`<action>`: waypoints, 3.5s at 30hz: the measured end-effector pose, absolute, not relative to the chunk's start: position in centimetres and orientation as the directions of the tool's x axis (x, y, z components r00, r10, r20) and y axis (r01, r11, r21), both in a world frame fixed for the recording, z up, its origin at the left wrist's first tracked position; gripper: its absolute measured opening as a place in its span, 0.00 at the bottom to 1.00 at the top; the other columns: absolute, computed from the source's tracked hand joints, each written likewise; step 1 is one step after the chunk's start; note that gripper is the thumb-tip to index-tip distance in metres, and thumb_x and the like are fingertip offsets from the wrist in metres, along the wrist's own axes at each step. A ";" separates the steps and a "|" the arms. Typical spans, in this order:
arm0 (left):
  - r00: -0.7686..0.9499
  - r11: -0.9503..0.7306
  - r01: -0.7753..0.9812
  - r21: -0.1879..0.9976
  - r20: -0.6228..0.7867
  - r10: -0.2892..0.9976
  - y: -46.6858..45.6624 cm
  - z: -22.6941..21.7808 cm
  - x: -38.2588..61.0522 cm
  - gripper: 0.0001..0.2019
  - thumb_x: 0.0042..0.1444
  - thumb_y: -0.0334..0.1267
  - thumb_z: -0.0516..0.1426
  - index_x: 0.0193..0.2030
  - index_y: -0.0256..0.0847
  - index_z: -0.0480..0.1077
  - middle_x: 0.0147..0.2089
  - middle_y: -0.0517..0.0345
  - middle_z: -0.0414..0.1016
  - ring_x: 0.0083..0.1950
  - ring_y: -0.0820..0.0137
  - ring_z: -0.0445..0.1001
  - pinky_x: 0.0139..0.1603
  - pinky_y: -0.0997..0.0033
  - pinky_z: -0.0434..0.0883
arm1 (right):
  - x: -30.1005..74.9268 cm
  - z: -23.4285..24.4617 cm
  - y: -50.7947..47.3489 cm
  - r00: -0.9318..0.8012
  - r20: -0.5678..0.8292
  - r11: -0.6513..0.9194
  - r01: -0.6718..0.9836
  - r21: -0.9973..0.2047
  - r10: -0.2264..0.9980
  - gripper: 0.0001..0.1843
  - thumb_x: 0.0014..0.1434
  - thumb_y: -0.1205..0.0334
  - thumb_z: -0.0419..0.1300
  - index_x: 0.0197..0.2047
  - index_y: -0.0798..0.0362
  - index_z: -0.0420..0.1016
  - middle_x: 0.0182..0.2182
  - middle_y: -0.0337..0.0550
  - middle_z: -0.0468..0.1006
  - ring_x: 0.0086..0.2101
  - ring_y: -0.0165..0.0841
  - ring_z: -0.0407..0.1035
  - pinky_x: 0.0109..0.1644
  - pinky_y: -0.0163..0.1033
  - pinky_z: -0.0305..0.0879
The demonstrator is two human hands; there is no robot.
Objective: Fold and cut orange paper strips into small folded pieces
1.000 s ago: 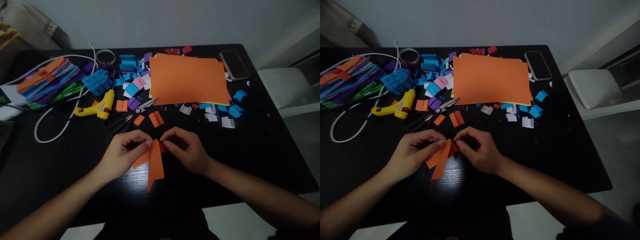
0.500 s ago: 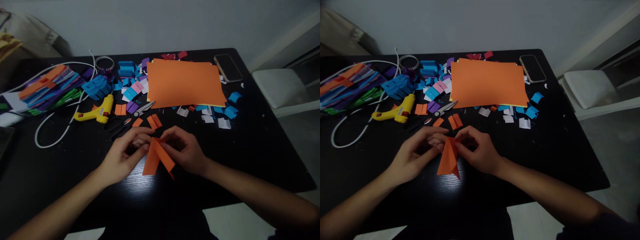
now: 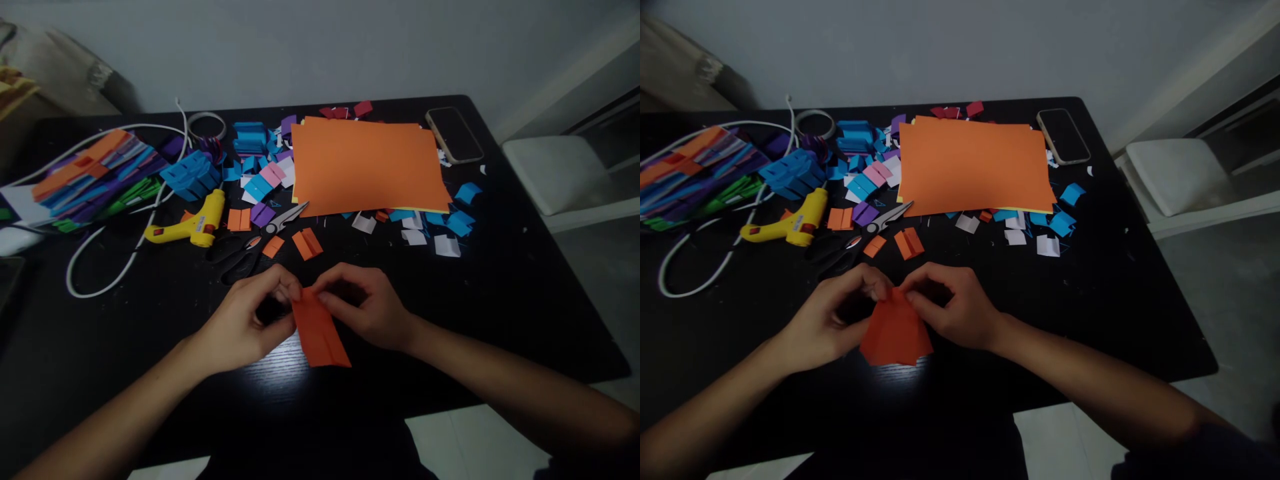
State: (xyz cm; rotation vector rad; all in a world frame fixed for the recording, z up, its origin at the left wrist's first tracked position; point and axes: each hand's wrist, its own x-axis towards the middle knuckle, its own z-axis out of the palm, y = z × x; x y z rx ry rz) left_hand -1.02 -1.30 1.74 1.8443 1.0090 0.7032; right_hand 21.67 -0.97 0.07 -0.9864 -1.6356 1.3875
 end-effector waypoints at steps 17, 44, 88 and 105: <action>0.624 -0.199 0.305 0.931 -0.038 0.780 -0.9 2.2 -1.6 0.04 0.60 0.27 0.57 0.39 0.39 0.71 0.35 0.60 0.77 0.36 0.72 0.75 0.38 0.74 0.72 | 21.9 0.2 -1.0 -0.508 0.010 0.064 0.089 -0.994 0.861 0.06 0.65 0.65 0.62 0.42 0.55 0.82 0.31 0.41 0.82 0.30 0.29 0.74 0.32 0.33 0.69; 0.619 -0.306 0.330 0.893 0.040 0.784 -1.4 2.0 -1.5 0.11 0.58 0.23 0.56 0.41 0.41 0.74 0.36 0.60 0.79 0.34 0.72 0.77 0.36 0.74 0.71 | 22.2 -0.8 -1.2 -0.624 0.453 0.612 0.052 -0.789 0.636 0.05 0.62 0.67 0.62 0.42 0.50 0.73 0.28 0.36 0.76 0.28 0.29 0.71 0.35 0.34 0.69; 0.522 0.160 0.249 0.955 -0.271 0.809 -1.2 2.6 -0.7 0.04 0.58 0.29 0.60 0.39 0.39 0.75 0.38 0.60 0.79 0.38 0.73 0.77 0.39 0.75 0.72 | 22.2 0.3 -1.6 -0.649 0.669 0.912 0.099 -0.399 0.363 0.16 0.72 0.74 0.48 0.34 0.53 0.70 0.26 0.40 0.76 0.29 0.31 0.69 0.30 0.37 0.68; 0.457 -0.047 0.356 0.933 -0.130 0.880 -1.1 2.5 -0.9 0.05 0.60 0.29 0.62 0.40 0.41 0.78 0.35 0.62 0.82 0.35 0.74 0.79 0.38 0.78 0.73 | 22.0 0.6 -0.7 -0.485 -0.115 -0.096 0.064 -0.993 0.867 0.05 0.65 0.64 0.63 0.44 0.54 0.77 0.34 0.40 0.80 0.33 0.28 0.76 0.36 0.33 0.73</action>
